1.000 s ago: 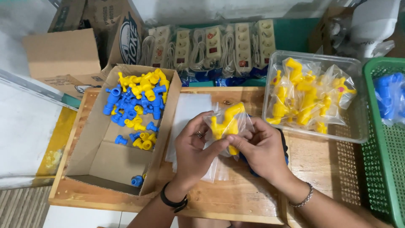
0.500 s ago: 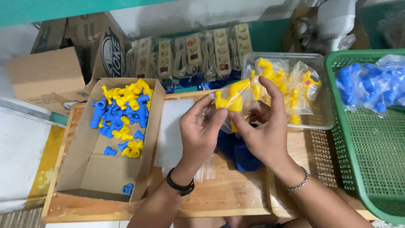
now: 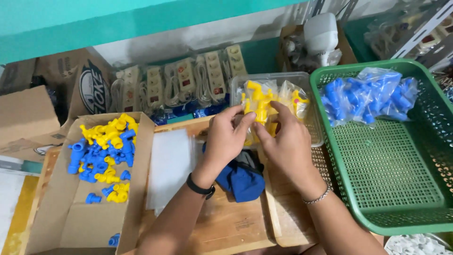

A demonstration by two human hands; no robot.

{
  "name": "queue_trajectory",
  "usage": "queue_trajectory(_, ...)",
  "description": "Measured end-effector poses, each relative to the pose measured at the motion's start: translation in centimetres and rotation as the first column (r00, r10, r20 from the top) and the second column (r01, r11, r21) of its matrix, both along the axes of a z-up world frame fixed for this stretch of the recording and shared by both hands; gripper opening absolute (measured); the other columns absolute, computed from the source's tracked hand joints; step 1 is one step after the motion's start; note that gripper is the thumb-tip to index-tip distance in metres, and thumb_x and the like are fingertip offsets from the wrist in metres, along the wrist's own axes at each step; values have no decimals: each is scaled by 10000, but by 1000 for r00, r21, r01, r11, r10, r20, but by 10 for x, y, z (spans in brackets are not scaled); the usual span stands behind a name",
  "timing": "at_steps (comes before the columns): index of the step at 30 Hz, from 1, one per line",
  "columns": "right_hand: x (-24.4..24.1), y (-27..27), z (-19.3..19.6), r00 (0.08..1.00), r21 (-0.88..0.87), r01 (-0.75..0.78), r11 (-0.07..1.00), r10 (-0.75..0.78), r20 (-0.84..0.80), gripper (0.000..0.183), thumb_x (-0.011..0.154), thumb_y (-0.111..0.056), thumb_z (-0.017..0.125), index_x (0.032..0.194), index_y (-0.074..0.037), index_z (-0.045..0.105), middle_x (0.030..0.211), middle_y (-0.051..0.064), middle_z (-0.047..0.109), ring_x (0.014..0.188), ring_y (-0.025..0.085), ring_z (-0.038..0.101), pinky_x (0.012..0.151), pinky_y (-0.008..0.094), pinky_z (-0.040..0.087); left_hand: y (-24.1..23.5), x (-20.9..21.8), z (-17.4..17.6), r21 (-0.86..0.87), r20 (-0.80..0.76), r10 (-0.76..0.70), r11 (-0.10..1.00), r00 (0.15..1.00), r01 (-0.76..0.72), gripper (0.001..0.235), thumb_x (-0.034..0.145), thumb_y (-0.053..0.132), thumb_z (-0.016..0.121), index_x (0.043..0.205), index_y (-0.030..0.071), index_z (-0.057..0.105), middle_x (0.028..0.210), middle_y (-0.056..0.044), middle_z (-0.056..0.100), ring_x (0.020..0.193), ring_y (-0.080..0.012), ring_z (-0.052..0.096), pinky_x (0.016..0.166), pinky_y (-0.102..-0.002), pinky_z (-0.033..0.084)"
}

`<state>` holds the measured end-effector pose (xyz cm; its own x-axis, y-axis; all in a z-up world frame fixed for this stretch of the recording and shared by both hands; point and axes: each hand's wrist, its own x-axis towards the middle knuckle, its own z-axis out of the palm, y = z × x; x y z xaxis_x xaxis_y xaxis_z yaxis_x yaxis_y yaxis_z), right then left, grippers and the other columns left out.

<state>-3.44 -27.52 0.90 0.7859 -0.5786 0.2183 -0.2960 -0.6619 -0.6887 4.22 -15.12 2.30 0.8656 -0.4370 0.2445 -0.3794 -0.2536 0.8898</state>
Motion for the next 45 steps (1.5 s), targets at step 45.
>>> queue_trajectory(45, 0, -7, -22, 966, -462, -207, 862, 256, 45, 261, 886, -245, 800, 1119, -131, 779, 1087, 44, 743, 1194, 266, 630, 953, 421, 443, 8, 19, -42, -51, 186, -66, 996, 980, 76, 234, 906, 246, 786, 970, 21, 791, 1066, -184, 711, 861, -467, 708, 618, -419, 623)
